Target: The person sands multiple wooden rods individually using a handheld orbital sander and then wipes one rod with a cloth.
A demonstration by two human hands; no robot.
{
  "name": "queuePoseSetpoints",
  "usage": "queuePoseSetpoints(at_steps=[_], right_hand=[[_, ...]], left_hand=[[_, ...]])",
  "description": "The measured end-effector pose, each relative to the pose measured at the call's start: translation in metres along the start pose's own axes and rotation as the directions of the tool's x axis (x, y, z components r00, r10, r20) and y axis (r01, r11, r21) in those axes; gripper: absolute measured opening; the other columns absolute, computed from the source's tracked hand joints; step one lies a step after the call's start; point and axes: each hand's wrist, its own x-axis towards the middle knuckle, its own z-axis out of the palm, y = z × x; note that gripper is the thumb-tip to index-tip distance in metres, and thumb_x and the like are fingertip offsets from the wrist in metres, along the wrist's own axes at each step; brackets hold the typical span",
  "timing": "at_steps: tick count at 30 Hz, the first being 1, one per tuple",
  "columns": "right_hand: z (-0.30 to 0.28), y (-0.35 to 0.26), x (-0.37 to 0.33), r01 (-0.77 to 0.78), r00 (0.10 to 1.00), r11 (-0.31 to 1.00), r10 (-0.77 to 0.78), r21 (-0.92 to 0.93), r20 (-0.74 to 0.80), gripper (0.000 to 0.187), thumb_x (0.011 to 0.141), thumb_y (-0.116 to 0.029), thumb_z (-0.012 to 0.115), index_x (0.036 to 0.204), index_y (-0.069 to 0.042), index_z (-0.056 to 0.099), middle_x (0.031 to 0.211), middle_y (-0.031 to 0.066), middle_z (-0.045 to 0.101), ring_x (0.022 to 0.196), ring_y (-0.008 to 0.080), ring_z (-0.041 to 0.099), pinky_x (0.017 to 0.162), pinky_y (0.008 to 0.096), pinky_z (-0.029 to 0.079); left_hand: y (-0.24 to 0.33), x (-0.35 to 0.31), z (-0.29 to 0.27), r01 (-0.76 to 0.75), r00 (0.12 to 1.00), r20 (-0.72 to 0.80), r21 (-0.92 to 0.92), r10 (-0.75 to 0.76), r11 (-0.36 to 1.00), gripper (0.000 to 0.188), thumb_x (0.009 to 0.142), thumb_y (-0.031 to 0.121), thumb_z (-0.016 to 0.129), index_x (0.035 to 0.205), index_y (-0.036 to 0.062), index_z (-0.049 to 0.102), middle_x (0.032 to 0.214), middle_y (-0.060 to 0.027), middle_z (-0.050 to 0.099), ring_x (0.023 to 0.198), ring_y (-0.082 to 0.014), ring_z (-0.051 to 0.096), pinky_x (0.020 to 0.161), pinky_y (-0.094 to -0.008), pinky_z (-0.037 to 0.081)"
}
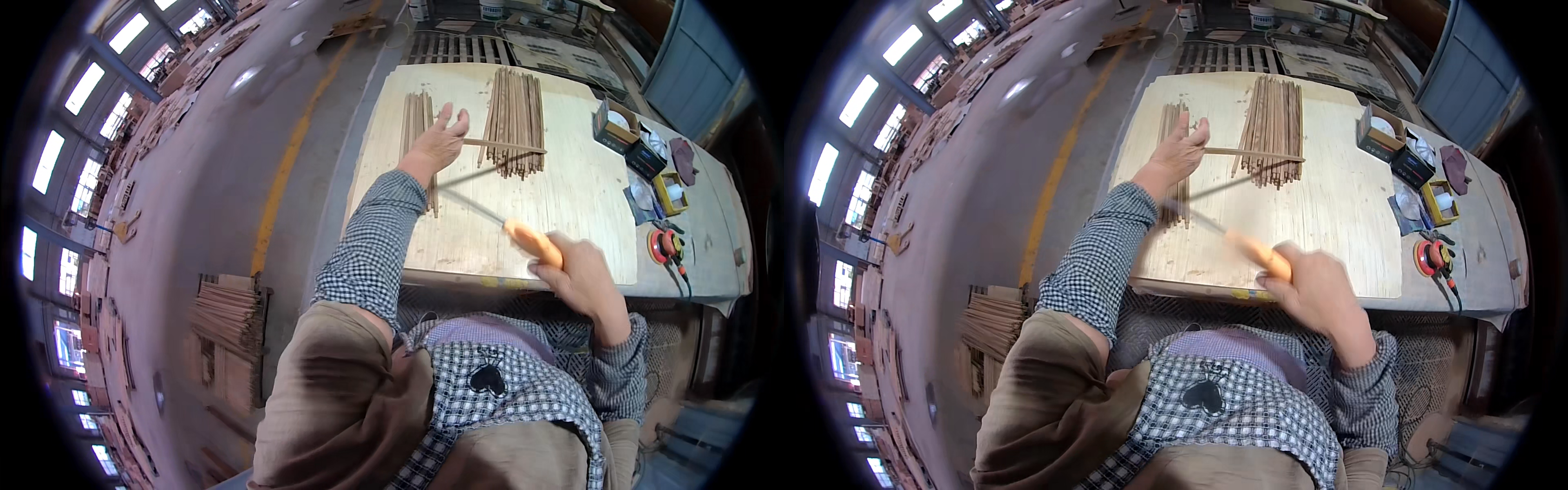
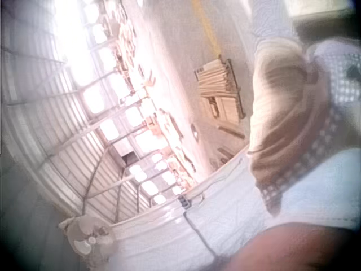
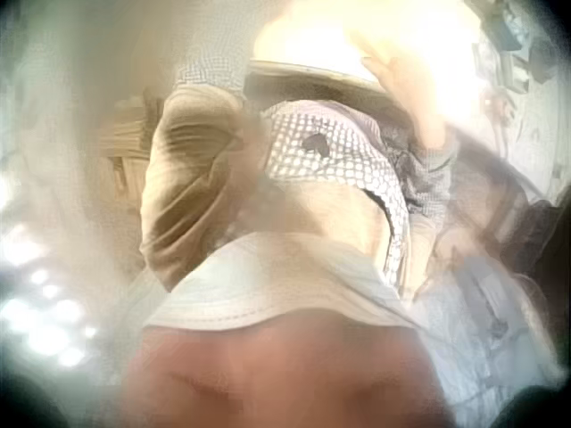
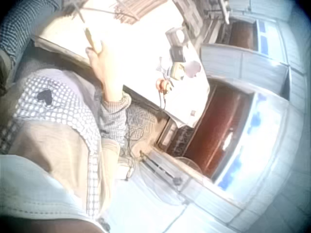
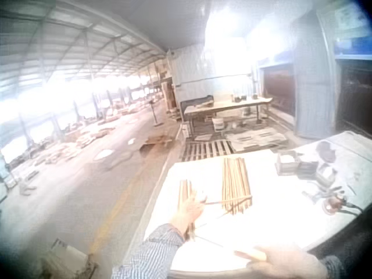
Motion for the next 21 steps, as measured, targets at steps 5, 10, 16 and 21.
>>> queuePoseSetpoints(at_steps=[5, 10, 16, 21], right_hand=[[-0.034, 0.006, -0.007, 0.197, 0.963, 0.977, -0.208, 0.08, 0.171, 0.036, 0.077, -0.038, 0.065, 0.089, -0.005, 0.06, 0.069, 0.0221, 0.06, 0.069, 0.0413, 0.059, 0.063, 0.0456, 0.046], [-0.054, 0.025, -0.01, 0.199, 0.928, 0.945, -0.267, 0.26, 0.26, 0.04, 0.073, -0.041, 0.068, 0.092, -0.006, 0.062, 0.069, 0.0204, 0.06, 0.069, 0.0391, 0.06, 0.062, 0.0441, 0.046], [-0.053, 0.039, -0.012, 0.191, 0.929, 0.937, -0.269, 0.293, 0.254, 0.038, 0.076, -0.038, 0.066, 0.095, -0.005, 0.061, 0.072, 0.0214, 0.061, 0.071, 0.0399, 0.061, 0.064, 0.0448, 0.047], [-0.032, 0.053, -0.004, -0.14, 0.987, 0.99, 0.139, 0.011, 0.085, 0.042, 0.075, -0.035, 0.069, 0.103, -0.004, 0.061, 0.075, 0.0206, 0.063, 0.072, 0.0384, 0.062, 0.068, 0.04, 0.048]], left_hand=[[0.004, 0.02, -0.017, -0.006, 0.995, -0.1, 0.111, 0.017, 0.994, 0.029, 0.082, 0.027, 0.05, 0.093, 0.0087, 0.069, 0.115, -0.0052, 0.056, 0.13, -0.0217, 0.027, 0.11, -0.0552, 0.019], [0.0, 0.037, -0.024, -0.059, 0.997, -0.043, 0.168, 0.067, 0.984, 0.028, 0.084, 0.029, 0.048, 0.096, 0.0135, 0.068, 0.118, -0.0019, 0.056, 0.13, -0.0228, 0.028, 0.111, -0.0576, 0.013], [-0.006, 0.057, -0.038, -0.107, 0.994, -0.009, 0.187, 0.111, 0.977, 0.028, 0.084, 0.028, 0.048, 0.095, 0.012, 0.067, 0.119, -0.0019, 0.056, 0.131, -0.0231, 0.027, 0.111, -0.0568, 0.014], [-0.001, 0.065, -0.022, -0.046, 0.998, 0.039, 0.101, 0.042, 0.994, 0.029, 0.084, 0.025, 0.047, 0.097, 0.0094, 0.068, 0.123, -0.009, 0.052, 0.132, -0.0214, 0.025, 0.108, -0.057, 0.019]])
